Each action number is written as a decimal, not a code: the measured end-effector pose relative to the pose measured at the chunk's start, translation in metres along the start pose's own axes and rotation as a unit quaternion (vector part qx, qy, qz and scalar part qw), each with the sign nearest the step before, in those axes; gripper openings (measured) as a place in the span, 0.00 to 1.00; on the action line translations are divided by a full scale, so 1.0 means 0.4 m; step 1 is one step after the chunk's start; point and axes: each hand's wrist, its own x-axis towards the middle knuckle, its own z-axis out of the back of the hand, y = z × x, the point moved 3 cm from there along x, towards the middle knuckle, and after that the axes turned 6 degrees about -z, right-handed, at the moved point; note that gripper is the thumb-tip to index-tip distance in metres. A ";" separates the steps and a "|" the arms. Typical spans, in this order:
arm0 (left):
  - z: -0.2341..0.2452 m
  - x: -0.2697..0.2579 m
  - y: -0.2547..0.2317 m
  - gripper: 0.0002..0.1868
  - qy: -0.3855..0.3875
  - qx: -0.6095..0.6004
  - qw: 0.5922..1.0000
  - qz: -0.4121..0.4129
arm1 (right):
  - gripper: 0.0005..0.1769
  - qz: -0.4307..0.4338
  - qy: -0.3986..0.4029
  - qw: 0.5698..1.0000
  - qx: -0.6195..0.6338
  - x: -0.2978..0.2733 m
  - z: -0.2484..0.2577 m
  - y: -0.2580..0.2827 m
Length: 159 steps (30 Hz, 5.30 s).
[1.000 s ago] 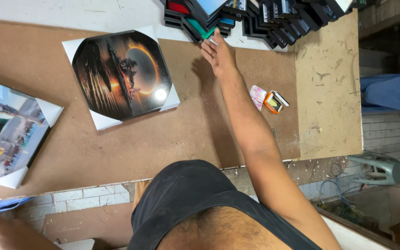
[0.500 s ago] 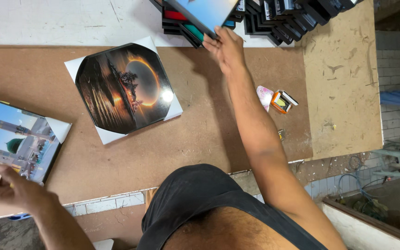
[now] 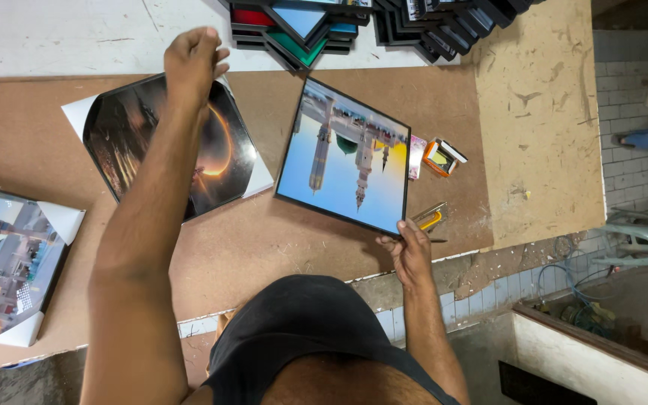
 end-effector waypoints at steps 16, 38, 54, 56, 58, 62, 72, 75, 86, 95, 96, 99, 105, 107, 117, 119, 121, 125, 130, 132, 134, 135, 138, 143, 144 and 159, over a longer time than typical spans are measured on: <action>-0.224 0.209 0.007 0.37 -0.046 -0.305 0.951 0.010 | 0.23 -0.036 -0.061 0.990 -0.124 0.300 0.073 -0.099; 0.053 -1.099 -0.440 0.14 -0.160 0.199 0.934 -0.249 | 0.23 0.084 0.116 0.862 -0.486 0.364 0.089 -0.021; -0.327 -1.067 -0.373 0.21 0.097 0.281 0.937 -0.181 | 0.13 0.271 0.168 0.547 -0.774 0.526 0.230 0.195; -0.328 -1.051 -0.371 0.23 0.085 0.301 0.929 -0.197 | 0.08 0.287 0.166 0.565 -0.756 0.529 0.223 0.217; -0.328 -1.039 -0.368 0.23 0.065 0.294 0.930 -0.210 | 0.06 0.317 0.147 0.569 -0.744 0.502 0.192 0.249; -0.332 -1.007 -0.356 0.20 0.031 0.273 0.927 -0.257 | 0.07 0.440 0.023 0.574 -0.690 0.321 0.089 0.350; -0.389 -0.963 -0.344 0.30 0.044 0.328 0.867 -0.372 | 0.10 0.189 0.347 0.888 -0.234 -0.139 -0.157 0.411; -0.374 -0.974 -0.346 0.37 0.040 0.294 0.874 -0.385 | 0.13 0.358 0.312 0.789 -0.389 -0.170 -0.210 0.384; -0.381 -1.000 -0.347 0.25 0.001 0.275 0.863 -0.423 | 0.13 0.334 0.325 0.788 -0.402 -0.217 -0.212 0.346; -0.394 -1.054 -0.333 0.15 0.038 0.310 0.875 -0.371 | 0.17 0.309 0.394 0.773 -0.390 -0.208 -0.184 0.367; -0.399 -1.059 -0.329 0.15 0.043 0.308 0.873 -0.375 | 0.16 0.294 0.427 0.775 -0.361 -0.194 -0.185 0.363; -0.421 -1.081 -0.324 0.14 0.056 0.316 0.873 -0.366 | 0.08 0.204 0.488 0.768 -0.362 -0.120 -0.186 0.347; -0.498 -1.135 -0.344 0.25 0.075 0.335 0.890 -0.299 | 0.12 -0.234 0.601 0.712 -0.277 -0.051 -0.170 0.264; -0.522 -1.145 -0.353 0.23 0.084 0.363 0.886 -0.275 | 0.13 -0.254 0.610 0.694 -0.287 -0.059 -0.163 0.259; -0.508 -1.224 -0.307 0.17 -0.063 0.390 0.905 -0.157 | 0.11 0.360 0.319 0.679 -0.555 0.075 0.042 0.303; -0.534 -1.237 -0.207 0.15 -0.048 0.463 0.878 -0.113 | 0.13 0.364 0.292 0.624 -0.627 0.103 0.131 0.283; -0.577 -1.242 -0.077 0.14 -0.041 0.489 0.868 -0.069 | 0.20 0.341 0.306 0.565 -0.687 0.112 0.219 0.255; -0.653 -1.218 0.186 0.13 -0.079 0.476 0.871 -0.093 | 0.35 0.315 0.298 0.514 -0.740 0.122 0.327 0.207; -0.691 -1.197 0.392 0.15 -0.086 0.558 0.815 -0.130 | 0.26 0.225 0.330 0.460 -0.793 0.181 0.368 0.189; -0.691 -1.193 0.423 0.17 -0.073 0.581 0.801 -0.122 | 0.24 0.210 0.336 0.422 -0.815 0.210 0.366 0.193; -0.682 -1.201 0.430 0.16 -0.089 0.559 0.813 -0.135 | 0.23 0.173 0.339 0.388 -0.839 0.237 0.359 0.188; -0.681 -1.206 0.426 0.15 -0.100 0.549 0.818 -0.142 | 0.22 0.146 0.337 0.376 -0.850 0.250 0.349 0.177; -0.677 -1.200 0.408 0.15 -0.111 0.545 0.824 -0.102 | 0.26 0.129 0.349 0.335 -0.865 0.260 0.312 0.165; -0.659 -1.183 0.379 0.13 -0.078 0.577 0.805 -0.109 | 0.29 0.177 0.406 0.369 -0.817 0.205 0.232 0.134; -0.653 -1.185 0.381 0.13 -0.063 0.574 0.810 -0.107 | 0.28 0.200 0.425 0.384 -0.795 0.192 0.217 0.124; -0.658 -1.184 0.414 0.13 -0.061 0.586 0.804 -0.077 | 0.22 0.261 0.455 0.416 -0.743 0.219 0.230 0.036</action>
